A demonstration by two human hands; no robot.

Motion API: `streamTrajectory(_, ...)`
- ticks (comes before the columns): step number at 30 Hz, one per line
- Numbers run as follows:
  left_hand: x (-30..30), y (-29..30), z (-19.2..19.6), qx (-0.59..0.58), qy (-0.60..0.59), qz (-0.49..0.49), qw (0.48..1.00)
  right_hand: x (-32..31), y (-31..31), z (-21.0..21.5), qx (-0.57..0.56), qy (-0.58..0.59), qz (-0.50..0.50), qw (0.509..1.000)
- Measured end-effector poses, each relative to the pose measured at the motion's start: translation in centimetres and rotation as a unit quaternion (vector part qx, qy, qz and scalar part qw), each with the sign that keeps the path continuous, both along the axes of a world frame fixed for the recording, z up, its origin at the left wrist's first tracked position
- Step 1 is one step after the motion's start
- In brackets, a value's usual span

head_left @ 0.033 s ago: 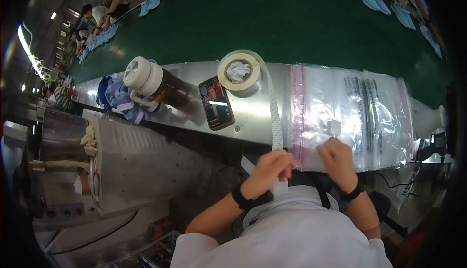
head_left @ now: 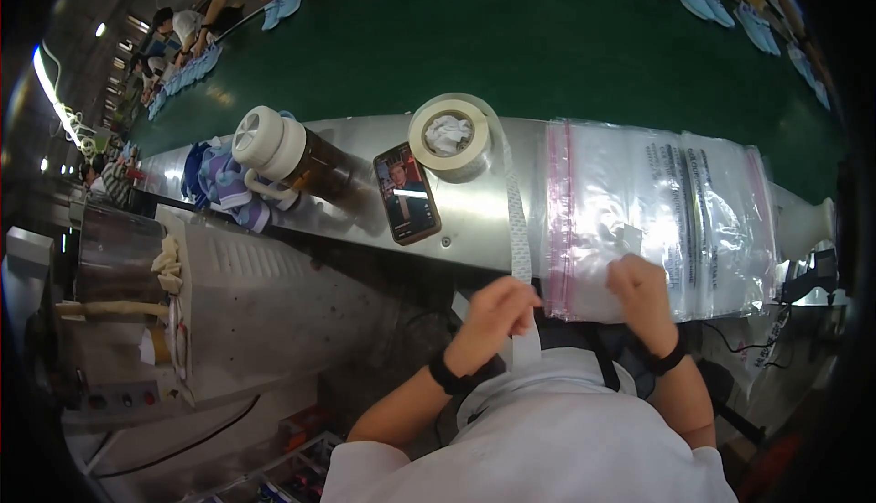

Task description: Labeling and packaging shoe insoles or components at a factory assembly line.

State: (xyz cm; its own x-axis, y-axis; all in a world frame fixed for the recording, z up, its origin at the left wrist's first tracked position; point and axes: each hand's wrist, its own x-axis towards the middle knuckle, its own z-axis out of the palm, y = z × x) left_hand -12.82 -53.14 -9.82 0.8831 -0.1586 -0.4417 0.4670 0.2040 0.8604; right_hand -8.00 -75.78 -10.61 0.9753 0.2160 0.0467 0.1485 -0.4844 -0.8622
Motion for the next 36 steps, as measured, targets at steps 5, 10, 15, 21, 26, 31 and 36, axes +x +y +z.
streamTrajectory(5, -2.7, 2.6, -4.4, 0.174, -0.057, 0.148, 0.972, 2.5, -7.9, 0.7, 0.210, 0.056, -0.244, 0.945)
streamTrajectory(10, -3.9, 2.1, -4.4, -0.001, 0.064, -0.008, 0.998, 1.1, -22.8, -0.5, 0.179, -0.068, -0.462, 0.866)
streamTrajectory(15, -2.6, 1.3, -5.3, 0.022, 0.034, -0.089, 0.995, -5.7, -41.1, -9.5, -0.070, 0.015, -0.498, 0.864)
streamTrajectory(21, -1.5, 0.6, -2.2, -0.059, 0.096, -0.057, 0.992, -5.9, -27.3, -3.8, -0.445, -0.290, -0.437, 0.726)
streamTrajectory(26, -1.3, 0.1, -1.9, -0.065, 0.076, -0.040, 0.994, -3.4, -4.3, 0.5, -0.021, -0.101, -0.105, 0.989)
streamTrajectory(31, -1.4, -1.3, -1.1, -0.070, 0.035, -0.027, 0.997, -2.6, 2.0, -0.5, 0.088, 0.089, 0.056, 0.991)
streamTrajectory(36, -0.8, -1.1, -0.7, -0.050, 0.016, -0.012, 0.999, -1.7, 3.1, 0.3, 0.316, 0.302, 0.078, 0.896)
